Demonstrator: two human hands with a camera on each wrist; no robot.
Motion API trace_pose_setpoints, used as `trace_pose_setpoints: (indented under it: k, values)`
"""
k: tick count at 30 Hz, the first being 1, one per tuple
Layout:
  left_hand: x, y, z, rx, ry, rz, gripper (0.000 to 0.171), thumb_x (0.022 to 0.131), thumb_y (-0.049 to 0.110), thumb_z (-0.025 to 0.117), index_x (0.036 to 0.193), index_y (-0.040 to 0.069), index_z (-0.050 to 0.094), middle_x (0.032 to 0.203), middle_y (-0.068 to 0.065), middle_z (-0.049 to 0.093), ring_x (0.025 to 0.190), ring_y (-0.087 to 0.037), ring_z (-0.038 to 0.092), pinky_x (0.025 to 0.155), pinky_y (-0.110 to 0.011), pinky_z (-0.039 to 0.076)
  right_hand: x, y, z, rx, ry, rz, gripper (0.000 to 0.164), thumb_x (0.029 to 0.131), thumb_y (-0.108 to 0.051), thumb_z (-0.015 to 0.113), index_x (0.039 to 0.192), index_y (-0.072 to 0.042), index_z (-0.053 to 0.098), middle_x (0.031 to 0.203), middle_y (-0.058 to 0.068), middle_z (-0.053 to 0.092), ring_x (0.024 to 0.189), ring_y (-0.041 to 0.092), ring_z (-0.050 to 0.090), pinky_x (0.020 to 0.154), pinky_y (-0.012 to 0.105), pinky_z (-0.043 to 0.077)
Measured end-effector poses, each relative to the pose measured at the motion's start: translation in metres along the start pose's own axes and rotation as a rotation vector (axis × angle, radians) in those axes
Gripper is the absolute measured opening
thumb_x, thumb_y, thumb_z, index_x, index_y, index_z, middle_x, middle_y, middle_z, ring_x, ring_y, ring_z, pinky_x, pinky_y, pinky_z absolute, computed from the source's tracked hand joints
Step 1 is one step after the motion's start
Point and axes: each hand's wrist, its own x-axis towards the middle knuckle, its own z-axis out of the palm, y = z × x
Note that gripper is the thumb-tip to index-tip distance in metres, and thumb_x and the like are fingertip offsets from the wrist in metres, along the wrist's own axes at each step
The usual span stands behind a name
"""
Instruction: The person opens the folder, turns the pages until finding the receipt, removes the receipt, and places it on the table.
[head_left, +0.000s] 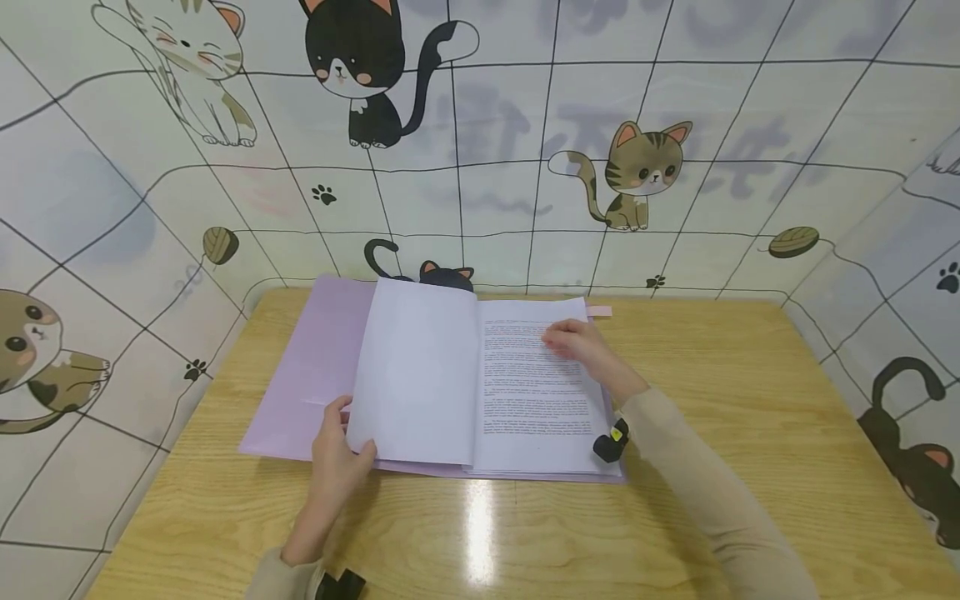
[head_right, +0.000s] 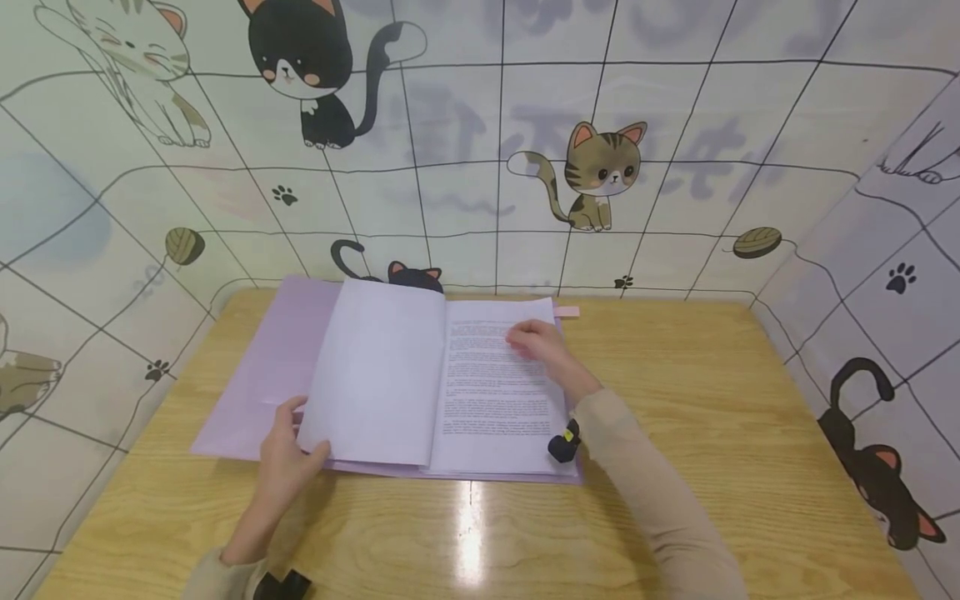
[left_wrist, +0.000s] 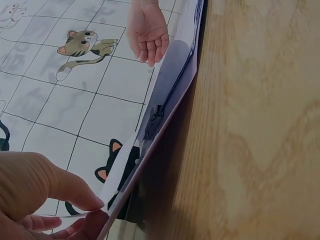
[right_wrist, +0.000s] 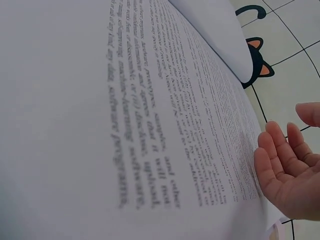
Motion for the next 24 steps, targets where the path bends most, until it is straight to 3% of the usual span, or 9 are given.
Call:
trace_pose_setpoints:
  k: [13,24]
  values:
    - [0.006,-0.003,0.000,0.074,-0.115,-0.079,0.070,0.066,-0.018,0.051,0.133,-0.015,0.029,0.120,-0.038,0.043,0.110,-0.050,0.046,0.085,-0.056,0.045,0.003,0.010,-0.002,-0.042,0.006,0.035,0.036,0.090,-0.018,0.060,0.118,0.005,0.052,0.107,0.010,0.058,0.093,0.017,0.056,0.082,0.026,0.048]
    - [0.008,-0.007,0.004,0.163,-0.184,-0.112,0.062,0.067,-0.017,0.052,0.127,-0.016,0.036,0.113,-0.039,0.044,0.097,-0.050,0.052,0.076,-0.055,0.049,0.003,0.012,-0.003,-0.029,-0.012,0.018,0.036,0.091,-0.016,0.058,0.119,0.006,0.051,0.102,0.007,0.060,0.091,0.014,0.057,0.083,0.024,0.047]
